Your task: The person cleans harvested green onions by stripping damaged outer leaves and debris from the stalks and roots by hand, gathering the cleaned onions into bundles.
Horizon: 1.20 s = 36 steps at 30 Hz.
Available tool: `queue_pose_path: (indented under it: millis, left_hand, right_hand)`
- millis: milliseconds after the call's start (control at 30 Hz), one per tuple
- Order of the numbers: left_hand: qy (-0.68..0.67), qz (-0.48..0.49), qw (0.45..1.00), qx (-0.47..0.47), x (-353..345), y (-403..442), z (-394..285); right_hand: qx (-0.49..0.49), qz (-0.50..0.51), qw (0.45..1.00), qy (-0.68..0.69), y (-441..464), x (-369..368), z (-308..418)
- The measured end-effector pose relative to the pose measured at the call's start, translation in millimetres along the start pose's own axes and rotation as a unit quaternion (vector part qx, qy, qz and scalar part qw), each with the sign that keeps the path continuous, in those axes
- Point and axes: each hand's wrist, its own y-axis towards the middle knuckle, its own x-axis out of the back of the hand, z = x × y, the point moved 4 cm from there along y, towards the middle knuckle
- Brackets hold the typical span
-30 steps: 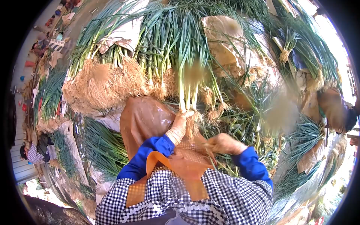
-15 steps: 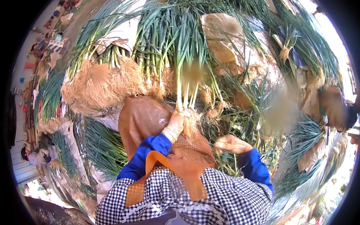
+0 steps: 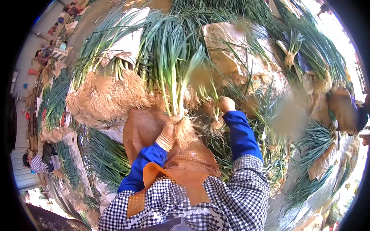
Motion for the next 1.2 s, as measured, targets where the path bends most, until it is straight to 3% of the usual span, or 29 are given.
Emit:
queue_pose_path:
  millis: [33,67,100,167,200,233,300,333,367,433,467,500,567,600,633,700,767,833,900,933,967,1033,1100,1133,1200]
  left_hand:
    - [-0.016,-0.053,0.998,0.014,4.8,-0.7,4.6]
    - [-0.024,-0.057,0.998,0.015,-4.5,-2.8,11.9]
    - [-0.034,-0.064,0.997,0.020,-12.6,-6.7,20.8]
    - [-0.034,0.005,0.990,0.139,-0.9,-6.5,44.9]
    - [-0.017,-0.028,0.988,0.148,0.0,-5.0,58.2]
    - [0.006,-0.075,0.988,0.133,1.5,-3.4,69.3]
    - [-0.080,-0.002,0.977,0.197,-31.8,-14.5,74.3]
    - [-0.053,-0.009,0.981,0.185,-26.5,-10.2,74.0]
    - [-0.051,-0.010,0.981,0.186,-12.3,-5.7,79.1]
    - [-0.010,-0.075,0.985,0.152,8.7,1.1,81.4]
    - [0.005,-0.084,0.987,0.135,10.2,3.0,82.8]
    - [0.005,-0.082,0.987,0.135,13.2,4.4,84.0]
    - [0.007,-0.088,0.992,0.090,21.1,7.2,80.4]
    - [0.008,-0.128,0.989,0.074,21.6,8.6,80.7]
    - [0.006,-0.128,0.989,0.074,19.4,9.0,79.0]
    - [0.004,-0.106,0.992,0.063,19.8,8.3,77.0]
    - [0.007,-0.080,0.995,0.066,28.0,10.4,79.6]
    - [0.002,-0.154,0.987,0.054,22.7,9.6,72.8]
    - [-0.011,-0.145,0.989,0.038,27.1,11.3,70.8]
    - [-0.024,-0.119,0.990,0.067,25.1,9.5,70.2]
    - [-0.038,-0.091,0.991,0.094,20.9,10.1,69.9]
    - [-0.026,-0.076,0.991,0.104,7.3,8.0,62.1]
    - [-0.047,-0.045,0.984,0.167,-15.2,-8.6,52.8]
    - [-0.099,-0.008,0.981,0.167,-0.6,-0.5,60.7]
    - [-0.089,0.002,0.982,0.164,-8.9,-4.4,54.8]
  right_hand:
    - [0.048,-0.049,0.997,0.028,-3.0,-0.4,1.1]
    - [0.073,-0.009,0.962,0.264,-14.8,0.9,8.5]
    - [0.089,0.035,0.870,0.484,-33.5,4.2,16.2]
    - [0.046,0.117,0.731,0.671,-64.5,-0.1,22.9]
    - [0.038,0.093,0.698,0.709,-86.1,5.2,37.3]
    - [0.060,0.131,0.719,0.680,-90.4,-2.5,39.1]
    - [0.020,0.118,0.681,0.723,-74.4,-51.2,31.2]
    - [-0.030,0.138,0.683,0.717,-71.5,-57.4,34.1]
    - [0.037,0.121,0.736,0.665,-64.8,-52.5,39.9]
    - [-0.026,0.109,0.803,0.586,-43.1,-54.4,36.3]
    - [0.084,-0.042,0.839,0.536,-30.4,-48.3,43.9]
    - [0.121,-0.162,0.915,0.349,-21.3,-42.9,52.7]
    - [0.028,-0.197,0.980,0.032,-59.9,-7.0,71.4]
    - [0.040,-0.257,0.965,0.035,-68.9,-2.7,72.6]
    - [0.031,-0.242,0.967,0.069,-76.7,1.1,68.7]
    - [0.043,-0.207,0.977,0.007,-103.5,6.3,72.5]
    - [0.141,-0.144,0.973,0.110,-150.9,6.7,71.1]
    - [0.144,-0.009,0.942,0.304,-199.8,26.8,57.1]
    - [-0.099,0.044,0.869,0.483,-216.3,36.0,-15.4]
    - [-0.105,0.026,0.962,0.252,-217.4,47.1,-51.9]
    - [-0.104,0.005,0.995,0.004,-211.9,55.4,-74.5]
    - [-0.117,0.009,0.984,-0.134,-188.6,56.6,-65.8]
    - [-0.110,0.007,0.980,0.167,-156.5,44.2,-10.5]
    - [-0.041,0.062,0.932,0.355,-132.0,10.9,4.5]
    - [0.123,0.033,0.889,0.440,-107.2,-21.5,46.9]
